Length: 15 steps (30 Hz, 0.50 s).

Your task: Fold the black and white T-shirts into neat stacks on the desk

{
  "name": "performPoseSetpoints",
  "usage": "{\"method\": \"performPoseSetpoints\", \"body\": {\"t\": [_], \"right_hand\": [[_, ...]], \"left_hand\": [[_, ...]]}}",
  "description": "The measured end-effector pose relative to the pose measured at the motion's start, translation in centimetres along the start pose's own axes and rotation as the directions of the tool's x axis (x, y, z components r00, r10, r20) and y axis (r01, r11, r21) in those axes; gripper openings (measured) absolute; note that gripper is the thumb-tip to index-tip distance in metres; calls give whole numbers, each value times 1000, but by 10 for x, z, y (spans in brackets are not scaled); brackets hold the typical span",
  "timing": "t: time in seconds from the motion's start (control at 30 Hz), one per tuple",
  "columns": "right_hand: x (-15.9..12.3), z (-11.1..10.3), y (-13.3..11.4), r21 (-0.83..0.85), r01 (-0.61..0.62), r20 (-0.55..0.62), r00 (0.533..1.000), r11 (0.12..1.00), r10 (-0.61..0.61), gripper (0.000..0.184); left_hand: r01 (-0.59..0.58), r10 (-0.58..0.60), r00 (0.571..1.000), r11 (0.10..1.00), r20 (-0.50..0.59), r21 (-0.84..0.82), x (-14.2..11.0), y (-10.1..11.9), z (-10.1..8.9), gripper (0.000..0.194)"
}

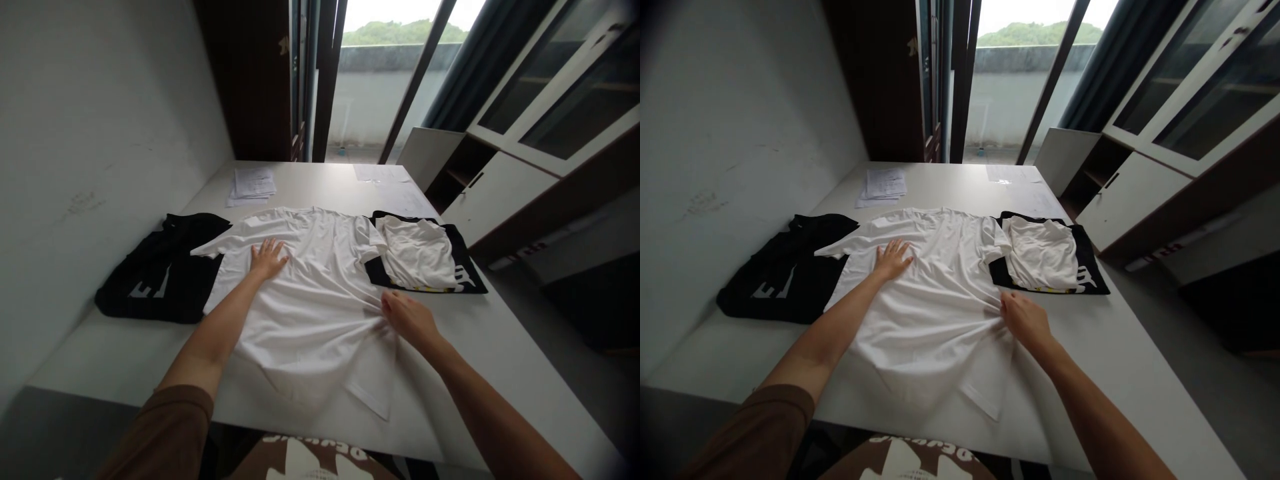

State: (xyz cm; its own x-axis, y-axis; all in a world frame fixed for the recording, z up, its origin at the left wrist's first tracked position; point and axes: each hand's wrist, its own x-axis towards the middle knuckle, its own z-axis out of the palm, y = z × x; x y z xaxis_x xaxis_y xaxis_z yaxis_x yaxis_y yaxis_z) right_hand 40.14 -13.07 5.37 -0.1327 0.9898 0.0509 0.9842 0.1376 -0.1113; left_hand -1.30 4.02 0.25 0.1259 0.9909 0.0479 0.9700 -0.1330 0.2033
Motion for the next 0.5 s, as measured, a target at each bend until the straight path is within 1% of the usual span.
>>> {"method": "performPoseSetpoints", "body": {"t": [0.03,0.1,0.17,0.23,0.33,0.43,0.5], "right_hand": [[11,-6,-5,18,28,-23,999,999,-27,15],[34,-12,-16,91,132,-56,990,987,-127,15],[54,-10,-27,154,238,-91,970,959,-226,18],[70,1,-36,190,284,-149,955,940,-258,22],[80,28,-48,232,272,-236,947,934,-217,26],[82,50,-53,225,299,-239,940,927,-245,26],[82,56,-53,216,312,-226,938,925,-263,26]], "left_hand": [[6,-6,999,1000,-34,6,-1,0,-1,63],[11,-9,994,1000,-110,14,-5,0,-3,56],[6,-4,985,1000,-171,13,-9,0,-6,48],[-9,8,977,1000,-211,-2,-15,-3,-7,41],[-85,65,966,994,-251,-72,-22,-11,-5,33],[-139,87,954,977,-288,-164,-23,-19,-2,25],[-142,81,952,971,-295,-190,-20,-23,-1,23]]}}
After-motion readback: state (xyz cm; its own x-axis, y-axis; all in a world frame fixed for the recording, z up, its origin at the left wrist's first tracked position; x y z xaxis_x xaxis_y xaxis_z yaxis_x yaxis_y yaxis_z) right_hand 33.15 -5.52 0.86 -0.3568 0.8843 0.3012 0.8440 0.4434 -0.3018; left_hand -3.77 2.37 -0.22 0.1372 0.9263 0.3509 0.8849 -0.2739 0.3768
